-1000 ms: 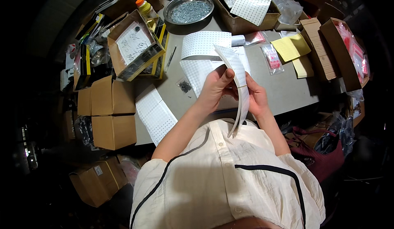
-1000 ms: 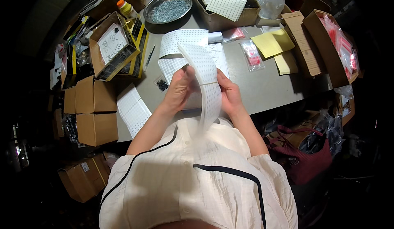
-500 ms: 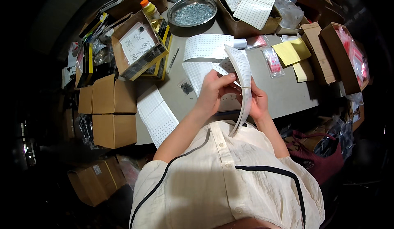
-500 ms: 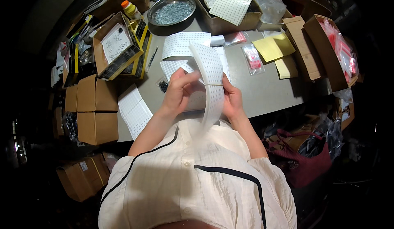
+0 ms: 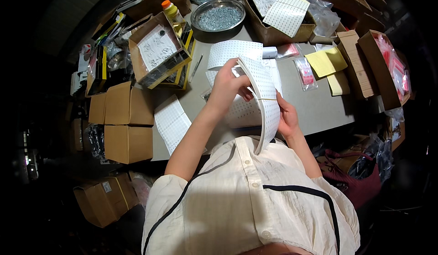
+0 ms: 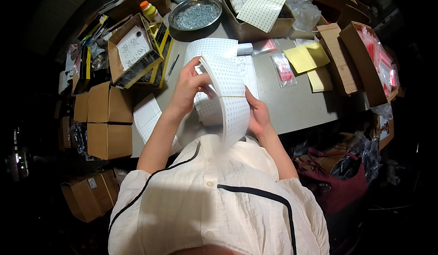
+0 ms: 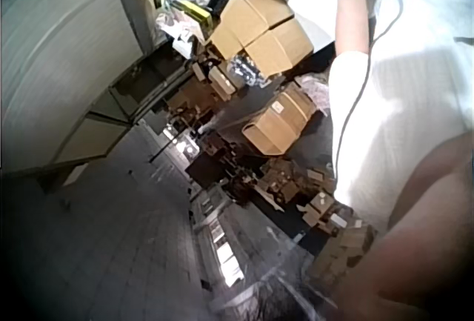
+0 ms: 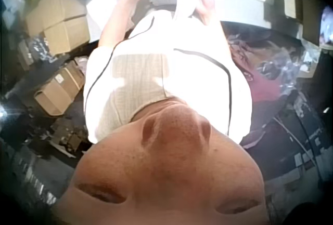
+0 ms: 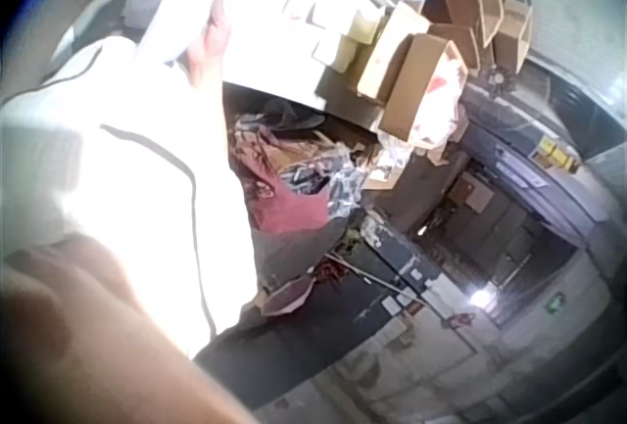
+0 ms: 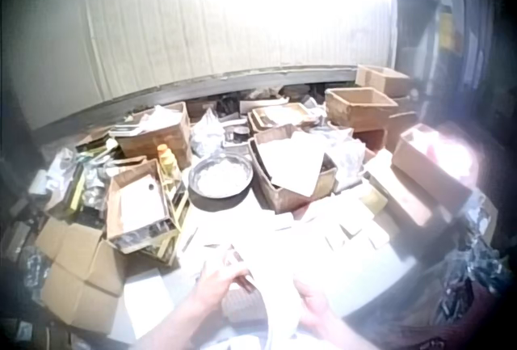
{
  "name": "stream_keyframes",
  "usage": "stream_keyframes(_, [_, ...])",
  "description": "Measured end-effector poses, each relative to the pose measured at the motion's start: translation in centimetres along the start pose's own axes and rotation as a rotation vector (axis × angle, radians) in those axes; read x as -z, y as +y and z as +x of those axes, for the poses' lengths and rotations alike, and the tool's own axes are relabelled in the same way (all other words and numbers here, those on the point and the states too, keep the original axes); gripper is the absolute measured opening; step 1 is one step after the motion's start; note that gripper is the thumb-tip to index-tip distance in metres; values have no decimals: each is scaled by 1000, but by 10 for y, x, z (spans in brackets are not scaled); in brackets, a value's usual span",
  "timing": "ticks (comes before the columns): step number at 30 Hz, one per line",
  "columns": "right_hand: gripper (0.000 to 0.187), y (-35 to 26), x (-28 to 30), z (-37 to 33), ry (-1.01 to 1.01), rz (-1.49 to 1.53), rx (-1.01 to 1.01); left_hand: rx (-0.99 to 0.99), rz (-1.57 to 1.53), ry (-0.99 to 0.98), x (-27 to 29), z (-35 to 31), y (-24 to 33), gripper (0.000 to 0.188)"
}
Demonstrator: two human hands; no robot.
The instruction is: The person sorts through sheets of adhesive labels on a cluttered table, peeling individual labels from the backing paper and placing them into a small plastic bag. The person also handles small black plastic clips, picking them up and moving them around the workspace.
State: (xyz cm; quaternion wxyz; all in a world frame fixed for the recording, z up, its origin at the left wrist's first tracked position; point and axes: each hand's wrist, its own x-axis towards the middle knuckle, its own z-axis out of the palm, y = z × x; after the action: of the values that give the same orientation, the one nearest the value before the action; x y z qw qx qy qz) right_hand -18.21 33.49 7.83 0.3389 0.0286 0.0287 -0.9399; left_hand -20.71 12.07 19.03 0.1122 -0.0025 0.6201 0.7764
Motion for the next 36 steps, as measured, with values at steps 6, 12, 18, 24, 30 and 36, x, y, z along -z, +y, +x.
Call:
stream_keyframes(6, [43, 1, -1, 6, 78, -101, 60, -151, -10, 1, -5, 10, 7, 58])
stream_keyframes(12, [42, -10, 3, 5, 109, -194, 139, -347, 67, 45, -13, 20, 35, 52])
stream_keyframes(18, [39, -25, 3, -6, 267, -265, 292, -589, -134, 230, 6, 40, 64, 44])
stream_keyframes(24, [24, -57, 52, -44, -225, -50, 417, -551, -218, 291, 55, 73, 50, 40])
stream_keyframes(30, [48, -62, 46, -73, -380, 84, 502, -260, -149, 371, 109, 112, -58, 46])
stream_keyframes(36, [53, -59, 49, -78, -435, 93, 531, -117, 574, 664, 166, 115, -151, 65])
